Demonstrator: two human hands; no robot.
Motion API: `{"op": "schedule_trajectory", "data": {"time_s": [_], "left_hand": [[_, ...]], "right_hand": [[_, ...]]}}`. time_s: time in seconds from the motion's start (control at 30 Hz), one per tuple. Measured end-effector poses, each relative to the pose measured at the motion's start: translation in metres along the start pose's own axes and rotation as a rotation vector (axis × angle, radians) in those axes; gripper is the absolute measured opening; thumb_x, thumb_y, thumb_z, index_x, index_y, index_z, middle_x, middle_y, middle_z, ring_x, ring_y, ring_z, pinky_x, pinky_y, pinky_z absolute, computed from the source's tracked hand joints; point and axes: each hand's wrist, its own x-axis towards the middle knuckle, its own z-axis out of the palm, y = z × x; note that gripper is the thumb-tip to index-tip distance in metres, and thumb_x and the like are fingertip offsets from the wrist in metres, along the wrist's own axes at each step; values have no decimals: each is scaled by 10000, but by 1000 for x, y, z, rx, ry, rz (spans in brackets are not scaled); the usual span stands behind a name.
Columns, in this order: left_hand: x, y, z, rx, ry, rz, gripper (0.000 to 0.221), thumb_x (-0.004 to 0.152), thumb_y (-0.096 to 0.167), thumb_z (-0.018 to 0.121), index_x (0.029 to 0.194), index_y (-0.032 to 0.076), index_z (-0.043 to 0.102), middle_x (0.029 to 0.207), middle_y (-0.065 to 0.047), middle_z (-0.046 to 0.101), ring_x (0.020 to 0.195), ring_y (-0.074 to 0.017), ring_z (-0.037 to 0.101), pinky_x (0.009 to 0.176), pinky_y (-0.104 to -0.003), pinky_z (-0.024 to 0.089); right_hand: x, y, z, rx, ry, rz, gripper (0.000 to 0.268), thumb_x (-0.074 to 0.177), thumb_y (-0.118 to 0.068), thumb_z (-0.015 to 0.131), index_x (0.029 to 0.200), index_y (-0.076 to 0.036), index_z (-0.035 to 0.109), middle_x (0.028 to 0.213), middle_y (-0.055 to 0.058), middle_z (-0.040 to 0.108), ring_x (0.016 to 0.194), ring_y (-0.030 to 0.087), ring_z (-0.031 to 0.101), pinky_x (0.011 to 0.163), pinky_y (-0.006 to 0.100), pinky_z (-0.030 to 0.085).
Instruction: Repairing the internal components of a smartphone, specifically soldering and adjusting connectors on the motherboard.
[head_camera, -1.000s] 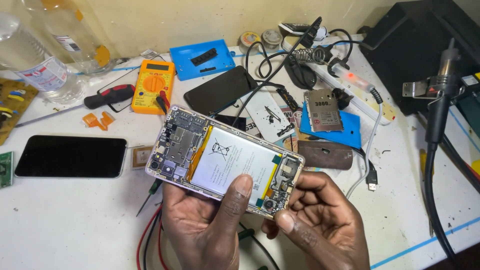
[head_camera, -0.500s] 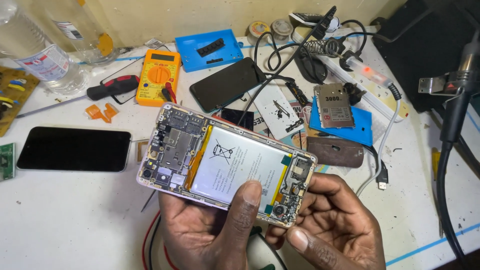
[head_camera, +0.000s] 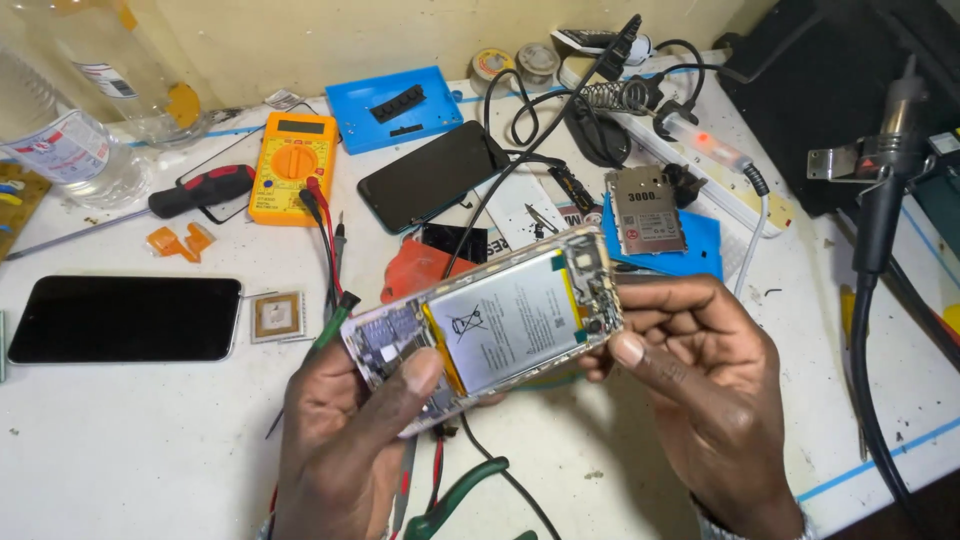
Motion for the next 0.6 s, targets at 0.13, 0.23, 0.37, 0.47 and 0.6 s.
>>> {"op": "schedule_trajectory", "data": {"time_s": [0.13,0.23,0.37,0.47,0.6], "left_hand": [[11,-1,-1,178,-125,-267,507,725,157,779,1192,-41,765,999,-258,854,859,-357,819,694,-473,686],[12,-2,-8,293,-186,-444,571,681,151,791,1214,-53,788,912,-257,875,769,-321,825,649,-398,647],[16,-15,-14,279,-325,-409,578,742,170,796,1288,33,667,1137,-187,838,943,-281,810,816,-415,684],[17,-12,-11,251,-157,-324,418,782,105,763,1179,13,670,1083,-206,836,903,-307,802,788,-449,679],[18,2,-18,244,125,-132,413,726,62,773,1119,-44,705,950,-234,816,768,-350,766,655,-472,646]], "right_hand": [[15,3,-4,-41,16,69,263,851,-35,684,1092,65,652,926,200,714,771,273,695,657,375,625],[21,8,-4,-62,6,130,264,845,-42,688,1084,69,671,926,182,708,779,244,675,653,346,602],[20,10,1,-180,-152,119,250,875,-84,711,1097,28,686,919,146,737,768,222,709,635,331,654],[18,20,0,-428,-300,39,214,919,-152,692,1099,-39,717,932,91,756,772,175,737,651,276,654],[13,32,-6,-904,-380,-133,177,925,-181,679,1027,-144,819,914,18,787,794,149,706,532,284,493]]}}
